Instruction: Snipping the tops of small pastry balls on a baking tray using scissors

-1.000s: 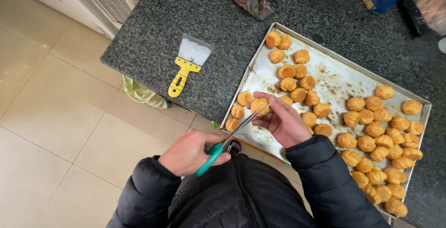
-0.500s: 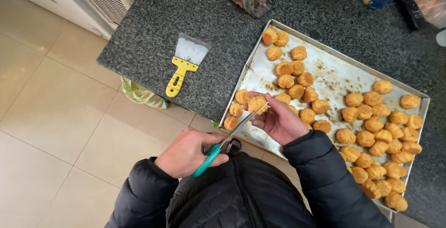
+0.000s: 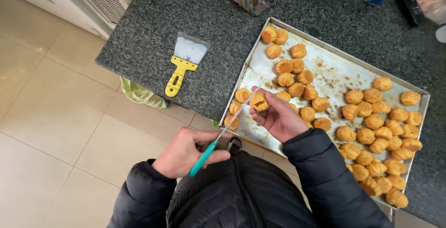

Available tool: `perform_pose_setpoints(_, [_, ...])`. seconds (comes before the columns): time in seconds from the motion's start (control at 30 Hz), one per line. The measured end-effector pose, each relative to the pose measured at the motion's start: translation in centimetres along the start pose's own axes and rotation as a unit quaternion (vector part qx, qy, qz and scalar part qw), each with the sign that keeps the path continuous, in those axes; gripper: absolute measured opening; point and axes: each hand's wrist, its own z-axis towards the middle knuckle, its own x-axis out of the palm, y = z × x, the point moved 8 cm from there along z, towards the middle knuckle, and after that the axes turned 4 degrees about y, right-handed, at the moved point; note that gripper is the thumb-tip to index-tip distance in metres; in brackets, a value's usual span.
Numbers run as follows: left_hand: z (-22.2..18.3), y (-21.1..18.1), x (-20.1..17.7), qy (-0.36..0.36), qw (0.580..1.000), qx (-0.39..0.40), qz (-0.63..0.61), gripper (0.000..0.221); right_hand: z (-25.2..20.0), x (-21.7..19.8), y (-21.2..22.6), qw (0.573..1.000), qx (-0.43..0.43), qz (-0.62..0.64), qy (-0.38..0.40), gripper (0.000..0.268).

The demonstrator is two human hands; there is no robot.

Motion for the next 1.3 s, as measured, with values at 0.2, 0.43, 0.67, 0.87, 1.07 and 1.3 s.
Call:
perform_pose_setpoints(0.2, [-0.3,1.4,-0.9,-0.038,0.998,-0.002,-0.046,0.054,3.4,-2.7,1.2,0.989,-0.077,-0.095,-0.084,0.059])
perform_pose_setpoints(0.43, [-1.2,0.0,-1.4,-0.040,0.999,-0.005,-0.018,0.050,10.7,-6.9,3.3,0.806,-0.183,-0.530,-0.191,0.040])
perform_pose_setpoints(0.67, [-1.6,0.6,-1.9,-0.048,0.998,-0.036,-0.028,0.051,11.7,-6.5,2.2,0.774,-0.173,-0.576,-0.200,0.041])
perform_pose_setpoints(0.87, [-1.4,0.3,-2.7,-0.046,0.999,-0.017,-0.010,0.048,10.0,-5.2,6.2,0.655,-0.287,-0.653,-0.249,0.032])
perform_pose_setpoints(1.07, [-0.6,1.0,-3.8,-0.062,0.998,-0.002,0.025,0.046,14.3,-4.4,13.9,0.516,-0.359,-0.737,-0.249,0.033])
perform_pose_setpoints(1.3, [-0.1,2.2,-5.2,-0.097,0.994,-0.042,0.039,0.045,20.7,-7.1,15.0,0.430,-0.277,-0.820,-0.256,0.067])
